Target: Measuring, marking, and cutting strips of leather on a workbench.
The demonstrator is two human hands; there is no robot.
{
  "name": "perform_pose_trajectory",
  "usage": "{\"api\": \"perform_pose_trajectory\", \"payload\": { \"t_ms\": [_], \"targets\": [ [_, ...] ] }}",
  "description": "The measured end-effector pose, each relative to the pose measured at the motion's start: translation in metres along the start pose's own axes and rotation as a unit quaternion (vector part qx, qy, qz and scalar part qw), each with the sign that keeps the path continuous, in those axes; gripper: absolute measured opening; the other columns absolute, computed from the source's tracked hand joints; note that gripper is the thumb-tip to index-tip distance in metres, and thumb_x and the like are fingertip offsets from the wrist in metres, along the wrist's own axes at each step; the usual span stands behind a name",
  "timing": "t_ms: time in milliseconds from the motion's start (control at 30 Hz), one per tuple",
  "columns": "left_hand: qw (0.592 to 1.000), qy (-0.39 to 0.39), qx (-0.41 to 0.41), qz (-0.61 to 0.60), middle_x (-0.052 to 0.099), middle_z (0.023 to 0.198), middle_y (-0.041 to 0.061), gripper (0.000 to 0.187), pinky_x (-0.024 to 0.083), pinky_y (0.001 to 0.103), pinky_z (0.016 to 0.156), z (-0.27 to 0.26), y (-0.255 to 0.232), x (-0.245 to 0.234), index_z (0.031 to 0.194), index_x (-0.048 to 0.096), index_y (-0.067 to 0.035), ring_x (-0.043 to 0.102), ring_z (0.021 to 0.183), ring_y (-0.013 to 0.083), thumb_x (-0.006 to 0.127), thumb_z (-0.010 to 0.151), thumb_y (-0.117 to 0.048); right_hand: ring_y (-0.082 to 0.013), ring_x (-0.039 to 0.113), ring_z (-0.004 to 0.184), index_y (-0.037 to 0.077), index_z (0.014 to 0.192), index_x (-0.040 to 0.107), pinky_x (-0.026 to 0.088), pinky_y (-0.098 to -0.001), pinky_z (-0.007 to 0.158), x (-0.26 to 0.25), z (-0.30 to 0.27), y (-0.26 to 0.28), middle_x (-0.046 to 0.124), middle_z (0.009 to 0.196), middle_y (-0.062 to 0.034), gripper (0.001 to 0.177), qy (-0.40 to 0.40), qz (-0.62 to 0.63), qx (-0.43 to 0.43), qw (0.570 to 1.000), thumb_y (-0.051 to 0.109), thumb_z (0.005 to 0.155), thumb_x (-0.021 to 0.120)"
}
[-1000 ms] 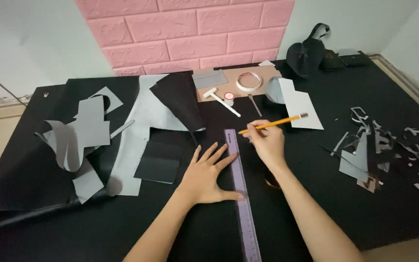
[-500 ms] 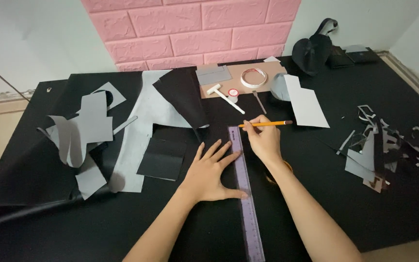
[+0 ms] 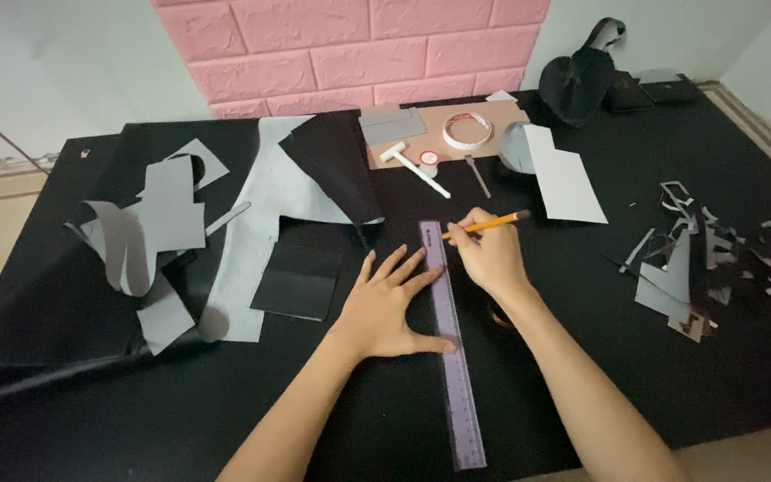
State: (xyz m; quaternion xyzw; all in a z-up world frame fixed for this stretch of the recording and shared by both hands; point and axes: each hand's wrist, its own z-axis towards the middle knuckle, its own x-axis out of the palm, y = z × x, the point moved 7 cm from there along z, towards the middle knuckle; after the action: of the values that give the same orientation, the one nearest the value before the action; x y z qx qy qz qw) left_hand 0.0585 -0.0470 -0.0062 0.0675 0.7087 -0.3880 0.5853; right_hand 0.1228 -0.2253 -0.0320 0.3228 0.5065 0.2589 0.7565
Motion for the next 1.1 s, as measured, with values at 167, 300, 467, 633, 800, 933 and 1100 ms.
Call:
{"api": "perform_pose_trajectory", "payload": {
  "t_ms": [167, 300, 467, 633, 800, 933, 1100],
  "targets": [
    [1.000, 0.002, 0.000, 0.003, 0.042, 0.162, 0.010, 0.108, 0.009, 0.063, 0.126, -0.001, -0.001, -0.001, 0.148, 0.054, -0.021, 0.028, 0.155, 0.0336, 0.073, 0.058, -0.078, -0.0288, 0.073, 0.072, 0.007, 0.084, 0.074, 0.054, -0.0337, 0.065, -0.015, -0.030, 0.015, 0.076, 0.072, -0.0100, 0.011, 0.041, -0.011, 0.036, 0.998, 0.012, 0.090, 0.066],
    [1.000, -0.003, 0.002, 0.000, 0.042, 0.162, 0.011, 0.111, 0.009, 0.065, 0.126, 0.001, 0.001, 0.003, 0.148, 0.054, -0.020, 0.028, 0.154, 0.0350, 0.074, 0.056, -0.079, -0.0295, 0.073, 0.068, 0.007, 0.080, 0.074, 0.053, -0.0308, 0.064, -0.029, -0.057, 0.031, 0.075, 0.068, -0.0126, 0.015, 0.081, -0.016, 0.078, 0.994, 0.011, 0.090, 0.064],
    [1.000, 0.006, -0.003, 0.005, 0.041, 0.163, 0.009, 0.109, 0.009, 0.064, 0.126, 0.001, 0.001, 0.004, 0.149, 0.053, -0.021, 0.027, 0.155, 0.0337, 0.075, 0.058, -0.076, -0.0297, 0.073, 0.071, 0.004, 0.084, 0.074, 0.052, -0.0340, 0.068, -0.036, -0.074, 0.030, 0.076, 0.071, -0.0135, 0.015, 0.106, 0.001, 0.105, 0.989, 0.014, 0.090, 0.064],
    [1.000, 0.008, -0.011, 0.009, 0.040, 0.164, 0.007, 0.111, 0.009, 0.062, 0.127, 0.000, 0.002, 0.005, 0.149, 0.052, -0.023, 0.026, 0.156, 0.0315, 0.074, 0.056, -0.078, -0.0293, 0.073, 0.075, 0.006, 0.084, 0.074, 0.051, -0.0351, 0.071, -0.029, -0.053, 0.029, 0.078, 0.074, -0.0117, 0.017, 0.116, -0.004, 0.091, 0.989, 0.016, 0.093, 0.064],
    [1.000, 0.012, -0.009, 0.007, 0.041, 0.163, 0.009, 0.109, 0.008, 0.064, 0.127, 0.001, 0.000, 0.002, 0.148, 0.053, -0.022, 0.026, 0.155, 0.0332, 0.074, 0.056, -0.077, -0.0279, 0.073, 0.076, 0.008, 0.087, 0.073, 0.051, -0.0343, 0.071, -0.014, -0.018, 0.018, 0.077, 0.074, -0.0078, 0.015, 0.082, -0.003, 0.072, 0.994, 0.018, 0.094, 0.064],
    [1.000, 0.005, -0.006, 0.003, 0.041, 0.163, 0.008, 0.108, 0.008, 0.063, 0.127, -0.001, 0.000, 0.000, 0.148, 0.053, -0.022, 0.027, 0.155, 0.0328, 0.074, 0.057, -0.077, -0.0247, 0.073, 0.074, 0.009, 0.089, 0.073, 0.052, -0.0325, 0.071, -0.003, 0.001, 0.012, 0.077, 0.076, -0.0056, 0.015, 0.076, -0.003, 0.072, 0.994, 0.018, 0.095, 0.063],
    [1.000, 0.009, -0.005, 0.006, 0.041, 0.163, 0.008, 0.108, 0.009, 0.063, 0.126, 0.000, 0.002, 0.002, 0.149, 0.052, -0.023, 0.027, 0.155, 0.0323, 0.072, 0.057, -0.078, -0.0262, 0.074, 0.078, 0.011, 0.092, 0.070, 0.052, -0.0342, 0.071, 0.005, 0.012, 0.006, 0.078, 0.079, -0.0059, 0.013, 0.045, 0.000, 0.056, 0.997, 0.021, 0.096, 0.064]
  ]
}}
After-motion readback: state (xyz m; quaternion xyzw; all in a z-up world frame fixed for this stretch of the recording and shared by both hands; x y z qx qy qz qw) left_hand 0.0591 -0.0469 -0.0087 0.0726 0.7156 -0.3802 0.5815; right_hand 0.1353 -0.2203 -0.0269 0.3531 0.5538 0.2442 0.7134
